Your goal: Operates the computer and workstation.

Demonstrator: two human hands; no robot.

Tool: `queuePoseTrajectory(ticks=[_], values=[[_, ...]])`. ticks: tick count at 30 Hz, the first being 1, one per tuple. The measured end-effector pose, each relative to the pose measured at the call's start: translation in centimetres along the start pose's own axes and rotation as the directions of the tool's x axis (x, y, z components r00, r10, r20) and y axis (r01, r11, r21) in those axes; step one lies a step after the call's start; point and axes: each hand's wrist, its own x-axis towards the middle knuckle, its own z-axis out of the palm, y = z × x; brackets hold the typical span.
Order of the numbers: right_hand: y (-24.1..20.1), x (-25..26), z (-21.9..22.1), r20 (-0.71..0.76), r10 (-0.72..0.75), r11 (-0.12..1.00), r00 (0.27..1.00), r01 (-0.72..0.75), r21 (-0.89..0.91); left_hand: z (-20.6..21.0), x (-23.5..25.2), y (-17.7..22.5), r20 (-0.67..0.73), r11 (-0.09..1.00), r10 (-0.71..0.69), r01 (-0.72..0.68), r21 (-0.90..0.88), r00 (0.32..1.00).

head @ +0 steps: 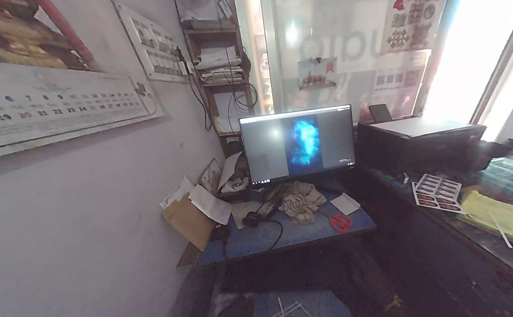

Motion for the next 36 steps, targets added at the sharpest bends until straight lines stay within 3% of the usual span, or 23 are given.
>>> queuePoseTrajectory(ticks=[6, 12, 18, 21, 25, 29, 36], values=[[0.7, 0.1, 0.9, -0.081, -0.054, 0.998, 0.995, 0.055, 0.018, 0.5, 0.2, -0.4, 0.016, 1.000, -0.008, 0.008, -0.008, 1.000], [1.1, 0.2, 1.2, -0.018, -0.053, 0.998, 0.998, 0.053, -0.036, 0.4, 0.3, -0.3, -0.004, 1.000, -0.017, 0.017, -0.001, 1.000], [0.8, 0.0, 0.9, -0.047, -0.049, 0.999, 0.998, 0.048, -0.025, 0.5, 0.2, -0.3, -0.002, 1.000, -0.011, 0.011, -0.005, 1.000], [0.6, 0.0, 0.6, -0.051, -0.057, 0.998, 0.997, 0.056, -0.024, -0.7, -0.1, 0.2, 0.084, 0.999, -0.027, 0.028, -0.018, 0.996], [1.2, 0.3, 1.2, -0.050, -0.070, 0.997, 0.996, 0.068, -0.035, 0.4, 0.5, -0.5, 0.040, 1.000, -0.008, 0.008, -0.015, 0.999], [-1.5, -0.2, -1.9, 0.064, -0.045, 0.999, 0.997, 0.045, 0.007, -0.3, 0.0, 0.1, 0.035, 0.999, -0.008, 0.009, -0.031, 0.999], [0.5, 0.2, 0.1, 0.005, -0.078, 0.997, 0.997, 0.078, -0.013, -0.6, -0.2, 0.0, 0.042, 0.999, 0.013, -0.011, -0.042, 0.999]])
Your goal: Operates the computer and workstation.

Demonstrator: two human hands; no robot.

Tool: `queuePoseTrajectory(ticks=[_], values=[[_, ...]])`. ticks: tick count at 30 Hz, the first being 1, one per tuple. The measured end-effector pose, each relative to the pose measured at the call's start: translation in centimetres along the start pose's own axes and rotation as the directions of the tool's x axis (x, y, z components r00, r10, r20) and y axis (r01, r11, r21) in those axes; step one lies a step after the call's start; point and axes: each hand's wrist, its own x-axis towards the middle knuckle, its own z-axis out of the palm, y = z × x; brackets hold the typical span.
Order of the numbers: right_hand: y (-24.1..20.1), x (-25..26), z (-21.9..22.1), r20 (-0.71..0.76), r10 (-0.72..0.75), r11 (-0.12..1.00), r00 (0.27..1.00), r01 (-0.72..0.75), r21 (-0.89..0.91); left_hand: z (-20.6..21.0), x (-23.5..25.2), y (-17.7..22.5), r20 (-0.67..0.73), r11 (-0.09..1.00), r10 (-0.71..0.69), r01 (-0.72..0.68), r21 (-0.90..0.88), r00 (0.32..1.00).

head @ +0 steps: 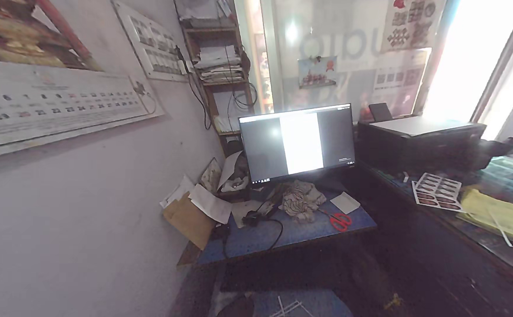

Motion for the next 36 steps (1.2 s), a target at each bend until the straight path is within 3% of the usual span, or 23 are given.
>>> queuePoseTrajectory(ticks=[5, 12, 15, 21, 30, 36], values=[[0.2, 0.3, 0.2, 0.026, 0.013, 1.000, 1.000, -0.012, -0.015, 0.9, 0.2, -0.3, -0.055, 1.000, -0.003, 0.004, 0.021, 0.998], [0.8, 0.2, 1.2, -0.063, 0.021, 1.000, 0.998, -0.022, -0.003, 2.7, 1.2, -1.6, -0.083, 1.000, 0.016, -0.015, 0.009, 0.996], [0.5, 0.0, 0.9, -0.037, 0.057, 0.998, 0.998, -0.057, -0.011, 1.0, 0.7, -0.8, 0.003, 1.000, 0.001, -0.001, 0.003, 1.000], [0.0, 0.1, 0.1, 0.027, 0.064, 0.998, 0.998, -0.064, -0.031, 1.8, 1.0, -1.1, -0.031, 1.000, -0.001, 0.000, -0.008, 1.000], [0.0, -0.2, 0.3, -0.009, 0.083, 0.997, 0.996, -0.083, -0.003, 1.9, 1.0, -1.3, -0.030, 1.000, 0.013, -0.013, -0.002, 0.999], [0.4, 0.3, 0.3, 0.004, 0.003, 1.000, 1.000, -0.003, -0.017, 1.5, 0.9, -1.1, -0.013, 1.000, 0.008, -0.008, -0.012, 1.000]])
